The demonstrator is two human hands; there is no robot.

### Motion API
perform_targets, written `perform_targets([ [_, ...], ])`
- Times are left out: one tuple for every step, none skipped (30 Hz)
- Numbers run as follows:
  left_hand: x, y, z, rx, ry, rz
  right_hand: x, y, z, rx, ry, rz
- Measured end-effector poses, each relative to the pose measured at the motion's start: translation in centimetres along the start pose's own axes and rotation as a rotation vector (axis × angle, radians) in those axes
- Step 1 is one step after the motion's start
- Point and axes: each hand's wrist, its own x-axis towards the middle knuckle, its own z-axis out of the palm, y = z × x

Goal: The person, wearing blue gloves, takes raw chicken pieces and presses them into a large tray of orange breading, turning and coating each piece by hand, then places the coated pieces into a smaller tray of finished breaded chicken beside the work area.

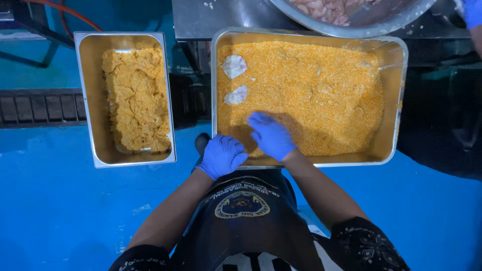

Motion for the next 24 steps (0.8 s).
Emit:
perform_targets([
  [0.0, 0.1, 0.0, 0.011, -0.034, -0.02, -0.2, 0.0, 0.1, 0.013, 0.039, 0.104],
  [0.0, 0.1, 0.0, 0.015, -0.016, -0.016, -0.3, 0.0, 0.5, 0.025, 0.077, 0.207],
  [-0.1, 0.1, -0.1, 0.018, 0.001, -0.012, -0.5, -0.4, 1.0, -0.036, 0.119, 0.152],
  [-0.1, 0.1, -0.1, 0.022, 0.02, -0.004, -0.3, -1.0, 1.8, -0.098, 0.165, 0.097],
  [0.0, 0.1, -0.1, 0.012, 0.028, 0.0, 0.0, -1.5, 2.4, -0.16, 0.211, 0.044],
  [-0.1, 0.1, -0.1, 0.001, 0.036, 0.002, 0.2, -1.7, 2.8, -0.183, 0.256, 0.034],
  [-0.1, 0.1, -0.2, -0.008, 0.045, 0.001, 0.5, -1.8, 3.2, -0.208, 0.303, 0.022],
  [-0.1, 0.1, -0.2, 0.01, 0.043, -0.002, 0.6, -1.7, 3.4, -0.232, 0.35, 0.007],
  [-0.1, 0.2, -0.2, 0.028, 0.042, -0.006, 0.8, -1.5, 3.5, -0.189, 0.31, 0.074],
  [-0.1, 0.2, -0.2, 0.045, 0.041, -0.011, 0.8, -1.2, 3.6, -0.147, 0.267, 0.14],
  [-0.2, 0.3, -0.2, 0.028, 0.04, -0.025, 0.7, -0.8, 3.6, -0.109, 0.224, 0.208],
  [-0.2, 0.2, -0.2, 0.01, 0.039, -0.032, 0.7, -0.5, 3.6, -0.104, 0.281, 0.213],
  [-0.2, 0.2, -0.2, -0.012, 0.036, -0.04, 0.6, -0.1, 3.7, -0.099, 0.335, 0.219],
  [-0.2, 0.2, -0.2, -0.002, 0.043, -0.039, 0.5, 0.2, 3.7, -0.092, 0.388, 0.225],
  [-0.2, 0.2, -0.2, 0.01, 0.05, -0.039, 0.3, 0.7, 3.7, 0.099, 0.391, 0.257],
  [-0.2, 0.2, -0.2, 0.02, 0.052, -0.041, 0.1, 1.2, 3.7, 0.294, 0.388, 0.289],
  [-0.3, 0.2, -0.2, 0.008, 0.051, -0.037, -0.1, 1.7, 3.6, 0.49, 0.382, 0.317],
  [-0.3, 0.2, -0.3, -0.002, 0.053, -0.037, -0.2, 2.4, 3.4, 0.699, 0.369, 0.344],
  [-0.4, 0.2, -0.3, -0.014, 0.053, -0.038, -0.4, 3.3, 3.0, 0.909, 0.35, 0.373],
  [-0.5, 0.3, -0.4, -0.004, 0.049, -0.044, -0.7, 4.1, 2.6, 1.116, 0.331, 0.403],
  [-0.4, 0.3, -0.6, 0.008, 0.046, -0.046, -1.0, 4.7, 2.3, 1.179, 0.334, 0.44],
  [-0.4, 0.4, -0.8, 0.018, 0.043, -0.048, -1.3, 5.3, 1.9, 1.24, 0.337, 0.479],
  [-0.3, 0.4, -1.1, 0.024, 0.011, -0.055, -1.6, 5.8, 1.5, 1.298, 0.341, 0.515],
  [-0.2, 0.4, -1.4, 0.033, -0.019, -0.062, -1.7, 6.2, 1.0, 1.323, 0.347, 0.537],
])
